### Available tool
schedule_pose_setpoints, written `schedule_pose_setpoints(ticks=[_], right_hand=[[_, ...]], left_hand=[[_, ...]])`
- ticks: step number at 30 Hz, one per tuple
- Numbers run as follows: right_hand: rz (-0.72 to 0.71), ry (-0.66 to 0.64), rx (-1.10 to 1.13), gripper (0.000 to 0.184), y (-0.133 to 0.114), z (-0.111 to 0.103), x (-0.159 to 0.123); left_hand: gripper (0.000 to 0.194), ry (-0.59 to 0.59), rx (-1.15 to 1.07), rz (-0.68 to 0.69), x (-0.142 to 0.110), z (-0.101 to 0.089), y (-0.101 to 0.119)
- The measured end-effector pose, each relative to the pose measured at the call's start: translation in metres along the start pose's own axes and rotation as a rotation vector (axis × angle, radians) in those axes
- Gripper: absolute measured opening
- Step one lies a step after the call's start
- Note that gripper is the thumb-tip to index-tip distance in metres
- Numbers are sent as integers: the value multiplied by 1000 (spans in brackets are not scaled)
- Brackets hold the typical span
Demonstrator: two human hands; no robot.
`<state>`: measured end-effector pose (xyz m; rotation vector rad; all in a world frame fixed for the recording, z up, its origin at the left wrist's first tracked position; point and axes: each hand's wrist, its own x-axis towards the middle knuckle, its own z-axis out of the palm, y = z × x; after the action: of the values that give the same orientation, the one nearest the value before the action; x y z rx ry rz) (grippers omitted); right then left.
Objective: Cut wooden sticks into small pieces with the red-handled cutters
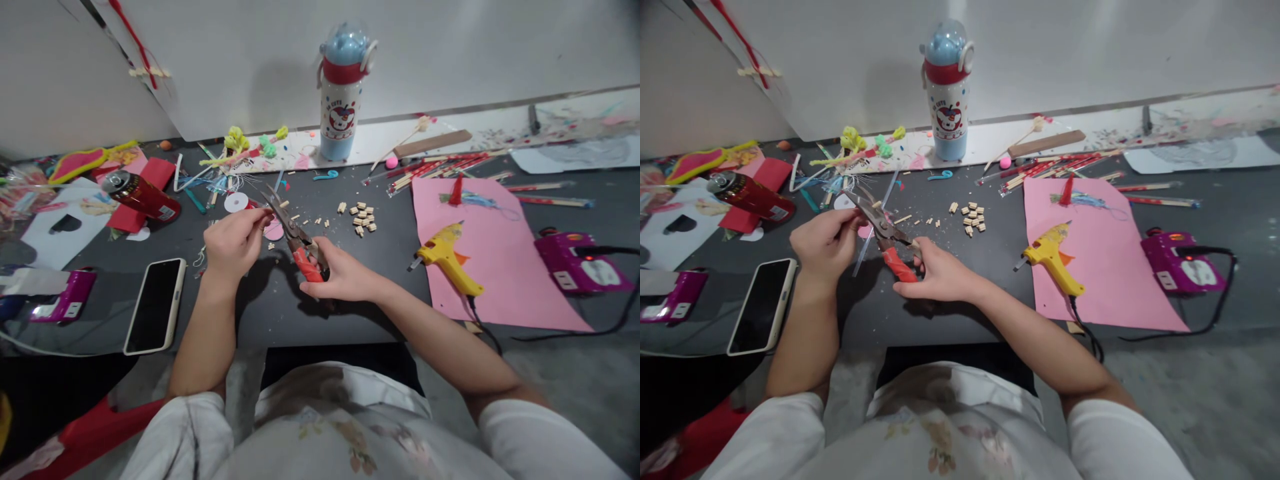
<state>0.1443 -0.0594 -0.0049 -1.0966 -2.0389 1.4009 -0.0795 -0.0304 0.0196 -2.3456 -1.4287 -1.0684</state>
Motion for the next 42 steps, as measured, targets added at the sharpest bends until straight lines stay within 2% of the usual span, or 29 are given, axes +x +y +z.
schedule_pose_setpoints(ticks=[6, 9, 12, 14, 18, 21, 25, 31, 37, 42], right_hand=[[62, -14, 17, 51, -4, -2, 0], [97, 28, 89, 51, -2, 0, 2], [108, 75, 193, 49, 3, 4, 6], [98, 95, 250, 47, 7, 6, 8], [74, 128, 282, 45, 11, 9, 11], [8, 121, 331, 38, 10, 10, 13], [-53, 113, 362, 30, 9, 10, 15], [-100, 156, 358, 39, 13, 12, 15], [-69, 141, 342, 43, 16, 12, 15], [-84, 138, 336, 40, 20, 14, 16]], left_hand=[[23, -59, 62, -42, 1, 4, 2], [25, 20, 75, -64, 2, 6, 11], [26, 131, -16, -64, 1, 9, 22], [32, 59, -148, -109, -1, 12, 29], [36, -324, -607, -327, -4, 23, 38], [46, -476, -937, -486, -3, 31, 43], [46, -494, -1094, -600, -1, 36, 45], [49, -461, -1103, -593, -1, 34, 45], [52, -458, -1100, -594, -2, 34, 44], [55, -458, -1118, -618, -4, 34, 44]])
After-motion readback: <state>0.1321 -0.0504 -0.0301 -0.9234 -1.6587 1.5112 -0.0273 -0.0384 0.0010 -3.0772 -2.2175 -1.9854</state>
